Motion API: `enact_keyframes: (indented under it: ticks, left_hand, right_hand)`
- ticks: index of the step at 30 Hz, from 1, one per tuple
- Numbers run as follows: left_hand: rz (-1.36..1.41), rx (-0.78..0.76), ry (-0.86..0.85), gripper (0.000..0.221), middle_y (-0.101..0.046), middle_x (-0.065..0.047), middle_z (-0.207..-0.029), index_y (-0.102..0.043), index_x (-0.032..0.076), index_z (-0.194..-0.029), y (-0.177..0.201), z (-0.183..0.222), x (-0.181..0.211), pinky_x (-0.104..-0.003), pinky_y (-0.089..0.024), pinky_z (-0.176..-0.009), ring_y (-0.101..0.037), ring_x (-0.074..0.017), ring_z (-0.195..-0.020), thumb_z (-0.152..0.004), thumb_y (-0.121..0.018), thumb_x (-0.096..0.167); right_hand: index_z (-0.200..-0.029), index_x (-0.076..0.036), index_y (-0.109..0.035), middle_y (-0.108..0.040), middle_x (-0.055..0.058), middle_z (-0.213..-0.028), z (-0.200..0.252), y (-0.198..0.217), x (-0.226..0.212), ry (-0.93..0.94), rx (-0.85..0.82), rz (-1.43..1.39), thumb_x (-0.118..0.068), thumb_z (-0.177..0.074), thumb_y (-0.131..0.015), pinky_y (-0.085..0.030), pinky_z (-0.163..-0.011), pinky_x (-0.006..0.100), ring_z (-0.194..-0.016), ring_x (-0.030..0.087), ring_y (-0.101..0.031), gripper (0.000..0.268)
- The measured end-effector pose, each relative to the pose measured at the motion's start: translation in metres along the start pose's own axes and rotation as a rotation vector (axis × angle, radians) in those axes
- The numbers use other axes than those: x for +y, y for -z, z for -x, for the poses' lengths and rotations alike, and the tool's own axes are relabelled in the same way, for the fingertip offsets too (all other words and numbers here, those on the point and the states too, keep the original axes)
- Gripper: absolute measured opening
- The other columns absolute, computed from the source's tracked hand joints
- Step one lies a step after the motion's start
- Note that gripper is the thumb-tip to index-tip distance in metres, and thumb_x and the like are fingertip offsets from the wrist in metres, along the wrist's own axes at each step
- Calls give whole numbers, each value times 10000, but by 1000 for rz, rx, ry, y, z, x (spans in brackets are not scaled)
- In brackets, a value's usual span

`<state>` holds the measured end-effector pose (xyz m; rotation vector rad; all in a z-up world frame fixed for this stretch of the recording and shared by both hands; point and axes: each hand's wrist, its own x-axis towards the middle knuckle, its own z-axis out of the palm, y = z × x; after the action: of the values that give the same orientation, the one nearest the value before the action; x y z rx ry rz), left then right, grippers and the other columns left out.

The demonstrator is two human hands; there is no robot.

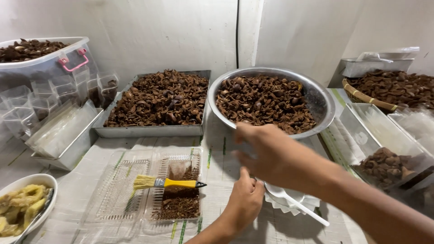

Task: Bagging dried plant parts from a large bowl into small plastic bags using a spoon and paper liners.

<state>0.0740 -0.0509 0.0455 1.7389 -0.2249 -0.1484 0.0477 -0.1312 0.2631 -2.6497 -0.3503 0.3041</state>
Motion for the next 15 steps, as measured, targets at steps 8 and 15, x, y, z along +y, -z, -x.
enact_keyframes:
  ticks: [8, 15]
  left_hand:
    - [73, -118, 57, 216, -475, 56, -650, -461, 47, -1245, -1, 12, 22, -262, -288, -445, -395, -81, -521, -1071, -454, 176]
    - [-81, -100, 158, 304, -544, 23, -695, -467, 61, -1277, -4, 8, 36, -311, -386, -570, -497, -117, -632, -1029, -446, 237]
  right_hand:
    - [-1060, -214, -631, -705, -63, -986, 24, -18, 122, -251, -217, 307, -412, -1030, -581, -594, -781, 171, -806, 62, -645, 207]
    - [-860, -256, -686, -726, -51, -938, 21, -59, 191, -81, -78, 246, -541, -942, -674, -481, -854, 300, -967, 136, -650, 297]
